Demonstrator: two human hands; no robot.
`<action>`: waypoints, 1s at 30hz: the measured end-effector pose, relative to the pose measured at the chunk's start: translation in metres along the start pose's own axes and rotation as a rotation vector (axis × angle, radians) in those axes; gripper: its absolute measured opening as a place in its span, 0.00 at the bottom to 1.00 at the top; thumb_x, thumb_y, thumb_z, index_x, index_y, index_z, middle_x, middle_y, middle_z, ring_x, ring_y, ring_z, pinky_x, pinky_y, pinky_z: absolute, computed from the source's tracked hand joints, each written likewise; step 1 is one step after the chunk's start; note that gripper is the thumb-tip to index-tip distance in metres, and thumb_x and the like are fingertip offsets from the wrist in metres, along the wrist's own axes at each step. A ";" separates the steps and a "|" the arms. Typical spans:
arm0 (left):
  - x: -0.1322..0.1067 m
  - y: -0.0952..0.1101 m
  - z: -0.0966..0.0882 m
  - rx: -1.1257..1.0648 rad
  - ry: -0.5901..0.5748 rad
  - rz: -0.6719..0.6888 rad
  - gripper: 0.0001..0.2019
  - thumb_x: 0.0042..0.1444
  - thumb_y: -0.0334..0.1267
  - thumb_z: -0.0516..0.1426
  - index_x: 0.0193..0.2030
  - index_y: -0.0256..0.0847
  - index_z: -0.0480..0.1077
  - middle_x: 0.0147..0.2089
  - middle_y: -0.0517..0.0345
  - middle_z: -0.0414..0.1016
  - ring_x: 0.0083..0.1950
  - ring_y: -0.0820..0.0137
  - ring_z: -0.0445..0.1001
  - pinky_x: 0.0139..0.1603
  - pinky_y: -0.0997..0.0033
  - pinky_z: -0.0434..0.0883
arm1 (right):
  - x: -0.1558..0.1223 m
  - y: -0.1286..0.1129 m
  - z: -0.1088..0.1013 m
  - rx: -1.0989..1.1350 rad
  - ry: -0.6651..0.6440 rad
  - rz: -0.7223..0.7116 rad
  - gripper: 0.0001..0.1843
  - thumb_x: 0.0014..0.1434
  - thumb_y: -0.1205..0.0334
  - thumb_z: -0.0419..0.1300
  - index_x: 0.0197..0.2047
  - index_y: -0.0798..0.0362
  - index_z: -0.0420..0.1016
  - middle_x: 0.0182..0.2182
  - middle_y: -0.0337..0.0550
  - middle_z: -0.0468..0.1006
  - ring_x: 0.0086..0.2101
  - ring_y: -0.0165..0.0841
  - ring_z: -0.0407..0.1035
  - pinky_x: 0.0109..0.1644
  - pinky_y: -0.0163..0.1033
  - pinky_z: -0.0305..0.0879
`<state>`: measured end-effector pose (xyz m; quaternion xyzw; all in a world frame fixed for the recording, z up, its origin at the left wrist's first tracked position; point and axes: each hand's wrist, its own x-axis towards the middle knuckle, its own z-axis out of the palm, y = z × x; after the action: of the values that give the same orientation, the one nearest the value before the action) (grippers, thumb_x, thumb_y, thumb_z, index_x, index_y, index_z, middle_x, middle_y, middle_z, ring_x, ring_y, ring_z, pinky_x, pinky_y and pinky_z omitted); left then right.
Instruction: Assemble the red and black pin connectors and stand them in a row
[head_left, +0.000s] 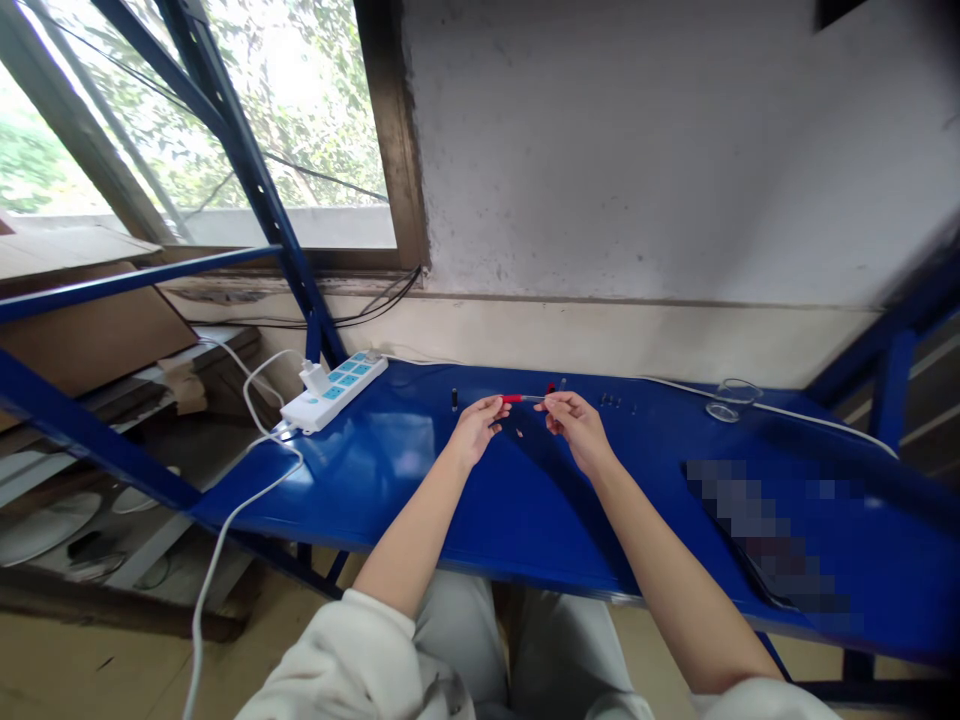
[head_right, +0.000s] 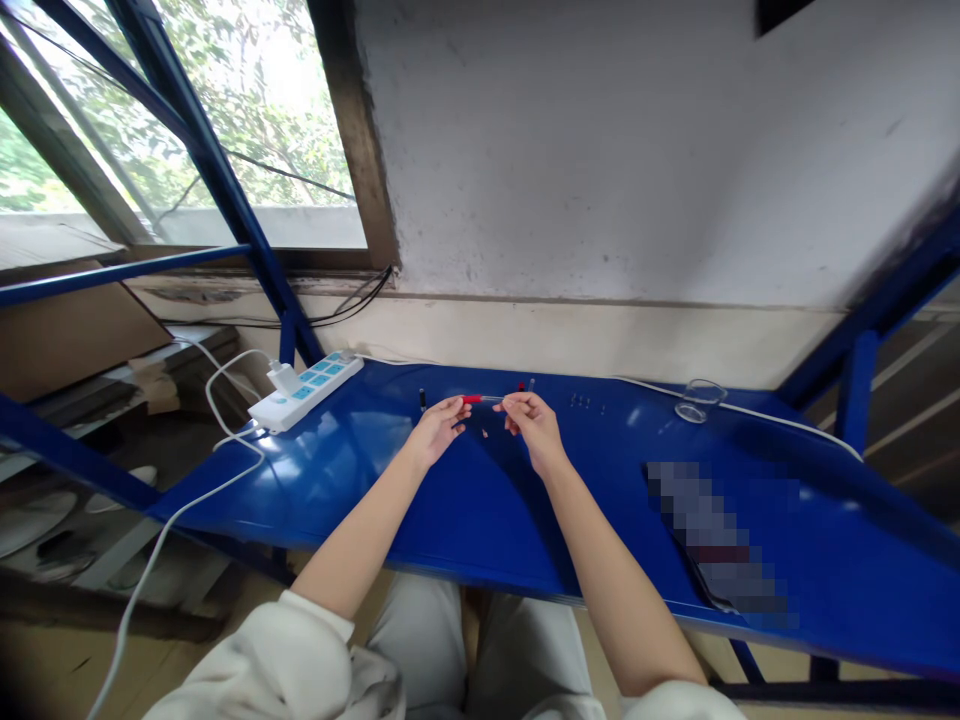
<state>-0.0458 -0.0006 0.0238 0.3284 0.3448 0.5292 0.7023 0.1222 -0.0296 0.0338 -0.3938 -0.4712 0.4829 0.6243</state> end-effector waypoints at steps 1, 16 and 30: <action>0.000 0.001 0.000 0.001 -0.001 0.003 0.12 0.40 0.37 0.64 0.33 0.37 0.71 0.32 0.56 0.73 0.33 0.75 0.70 0.30 0.76 0.59 | 0.000 -0.001 0.000 -0.010 0.001 -0.007 0.14 0.45 0.54 0.64 0.32 0.53 0.68 0.28 0.42 0.77 0.20 0.25 0.62 0.22 0.33 0.54; -0.002 -0.001 0.002 0.120 -0.035 0.098 0.14 0.40 0.41 0.64 0.32 0.36 0.72 0.30 0.55 0.74 0.30 0.76 0.69 0.28 0.77 0.60 | -0.001 -0.002 0.003 -0.071 -0.012 -0.037 0.16 0.44 0.52 0.64 0.31 0.53 0.68 0.26 0.41 0.76 0.19 0.25 0.62 0.21 0.33 0.54; -0.003 -0.001 0.001 0.156 -0.103 0.135 0.12 0.43 0.40 0.62 0.32 0.35 0.70 0.29 0.53 0.75 0.28 0.74 0.71 0.29 0.75 0.60 | -0.001 0.003 0.000 -0.235 -0.095 -0.166 0.16 0.46 0.50 0.62 0.34 0.52 0.68 0.27 0.42 0.77 0.20 0.27 0.65 0.26 0.36 0.60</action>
<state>-0.0454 -0.0033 0.0237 0.4313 0.3257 0.5293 0.6540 0.1215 -0.0302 0.0310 -0.4006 -0.5845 0.3892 0.5885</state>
